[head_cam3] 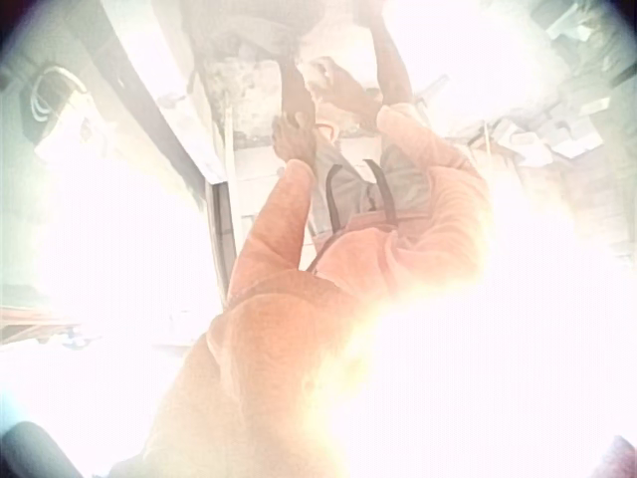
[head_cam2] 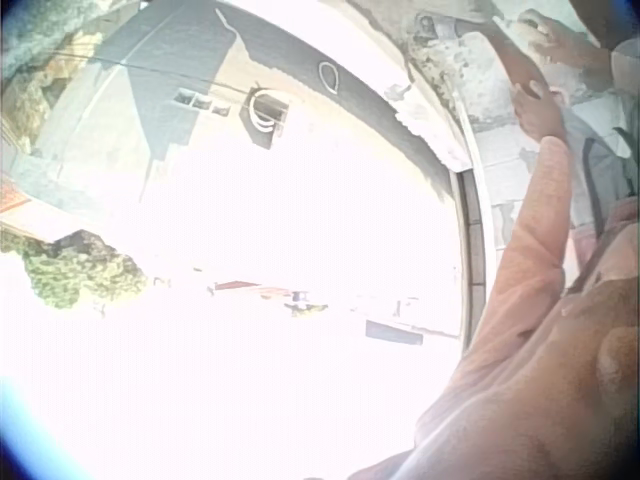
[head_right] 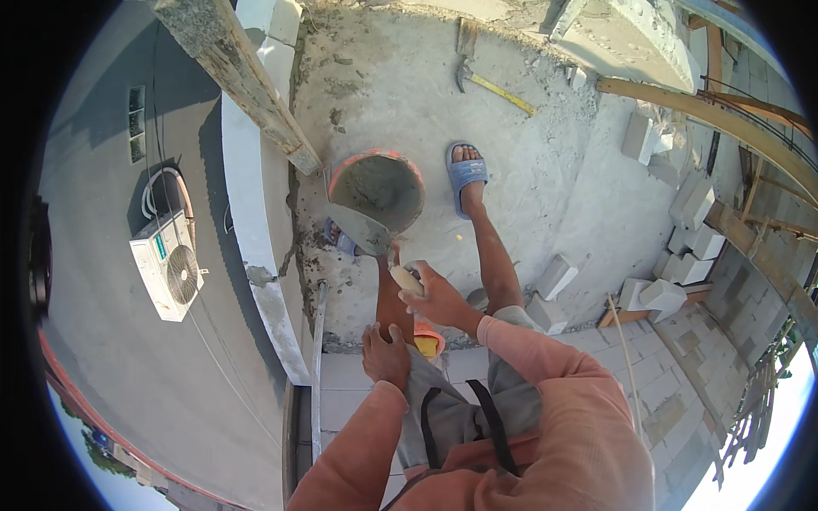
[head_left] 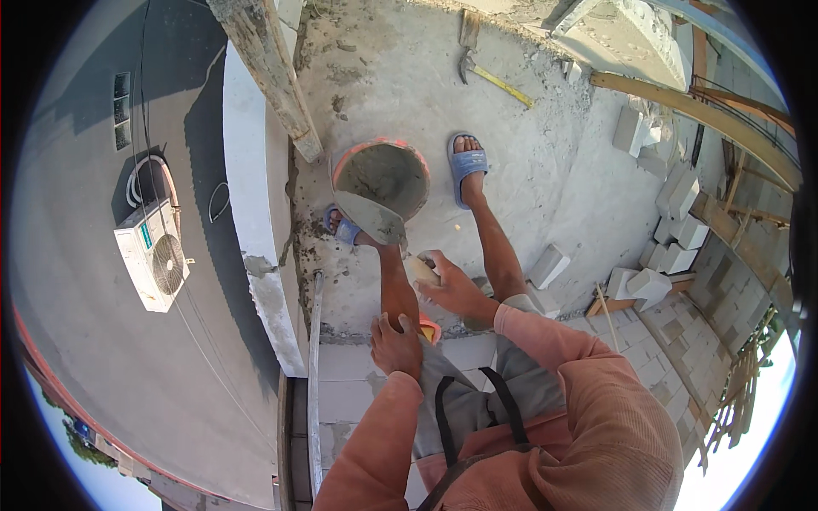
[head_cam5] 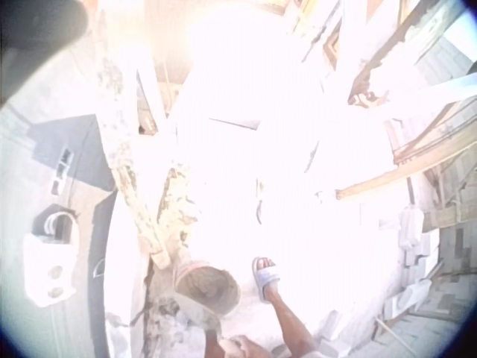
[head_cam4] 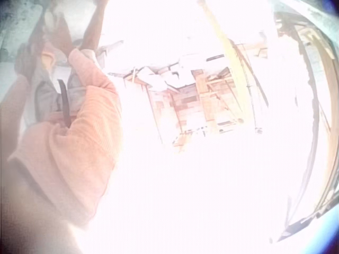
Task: The person applies mortar from a bucket onto a structure using a trowel, handles a concrete block to apply mortar to its side, and then presses it into place on the wall.
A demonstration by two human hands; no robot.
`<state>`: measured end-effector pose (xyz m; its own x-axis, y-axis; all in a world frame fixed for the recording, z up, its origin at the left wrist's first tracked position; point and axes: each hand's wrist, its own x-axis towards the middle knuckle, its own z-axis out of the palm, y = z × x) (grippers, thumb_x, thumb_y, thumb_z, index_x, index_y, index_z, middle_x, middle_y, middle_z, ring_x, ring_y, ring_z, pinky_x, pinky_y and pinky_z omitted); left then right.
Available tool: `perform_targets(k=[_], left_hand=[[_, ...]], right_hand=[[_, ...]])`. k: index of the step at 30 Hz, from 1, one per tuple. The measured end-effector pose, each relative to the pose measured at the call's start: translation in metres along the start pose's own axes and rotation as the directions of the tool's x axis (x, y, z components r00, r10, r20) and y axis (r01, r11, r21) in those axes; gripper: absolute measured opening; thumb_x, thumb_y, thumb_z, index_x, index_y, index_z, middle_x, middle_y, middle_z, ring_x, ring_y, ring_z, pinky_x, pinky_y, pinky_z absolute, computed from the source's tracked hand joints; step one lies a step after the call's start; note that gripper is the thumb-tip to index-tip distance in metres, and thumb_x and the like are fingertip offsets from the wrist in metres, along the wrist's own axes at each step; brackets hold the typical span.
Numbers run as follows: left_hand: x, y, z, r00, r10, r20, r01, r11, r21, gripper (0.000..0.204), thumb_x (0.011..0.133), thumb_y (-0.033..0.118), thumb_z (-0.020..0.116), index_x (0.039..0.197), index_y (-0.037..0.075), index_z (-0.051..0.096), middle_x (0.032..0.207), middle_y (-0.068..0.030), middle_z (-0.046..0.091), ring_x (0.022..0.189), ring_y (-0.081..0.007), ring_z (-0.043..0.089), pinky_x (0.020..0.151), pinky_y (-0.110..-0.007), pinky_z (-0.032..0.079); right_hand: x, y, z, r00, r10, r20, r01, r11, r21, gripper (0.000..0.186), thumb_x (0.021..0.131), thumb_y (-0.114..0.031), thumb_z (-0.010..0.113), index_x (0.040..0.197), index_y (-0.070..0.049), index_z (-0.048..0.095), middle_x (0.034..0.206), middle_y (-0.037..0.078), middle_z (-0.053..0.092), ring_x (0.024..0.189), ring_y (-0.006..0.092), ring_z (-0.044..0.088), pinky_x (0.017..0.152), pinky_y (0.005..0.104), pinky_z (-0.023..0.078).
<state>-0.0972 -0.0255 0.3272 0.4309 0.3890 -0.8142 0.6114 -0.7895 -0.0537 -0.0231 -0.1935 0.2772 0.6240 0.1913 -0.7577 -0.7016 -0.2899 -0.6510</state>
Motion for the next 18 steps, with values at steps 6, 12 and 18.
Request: perform_targets(k=[6,12,18], left_hand=[[-0.008,0.007,0.015,0.999,-0.03,0.026,0.028,0.997,0.076,0.052,0.099,0.044,0.055,0.139,0.01,0.062,0.149,-0.0127,0.057,0.132,-0.0362,0.058,0.109,-0.052,0.045],[-0.014,0.02,0.025,0.997,-0.047,0.054,0.042,0.995,0.095,0.054,0.099,0.043,0.057,0.14,0.01,0.06,0.15,-0.0127,0.056,0.134,-0.0356,0.056,0.109,-0.051,0.045],[-0.016,0.022,0.024,0.997,-0.067,0.032,0.064,0.996,0.068,0.053,0.1,0.042,0.056,0.141,0.009,0.06,0.151,-0.0147,0.055,0.137,-0.036,0.054,0.111,-0.051,0.044]], right_hand=[[0.039,0.007,-0.066,0.97,0.243,0.021,-0.21,0.875,-0.437,0.054,0.099,-0.037,0.064,0.132,0.002,0.048,0.107,0.024,0.073,0.088,0.0489,0.072,0.077,0.0525,0.059],[0.113,0.012,-0.076,0.946,-0.323,0.029,0.193,0.488,-0.851,0.028,0.093,-0.018,0.063,0.114,0.0,0.061,0.105,0.017,0.064,0.076,0.036,0.074,0.063,0.0469,0.061],[0.158,-0.022,-0.079,0.977,-0.19,0.098,0.158,0.333,-0.929,0.023,0.09,-0.014,0.065,0.109,-0.001,0.067,0.106,0.018,0.066,0.078,0.0335,0.076,0.066,0.043,0.062]])
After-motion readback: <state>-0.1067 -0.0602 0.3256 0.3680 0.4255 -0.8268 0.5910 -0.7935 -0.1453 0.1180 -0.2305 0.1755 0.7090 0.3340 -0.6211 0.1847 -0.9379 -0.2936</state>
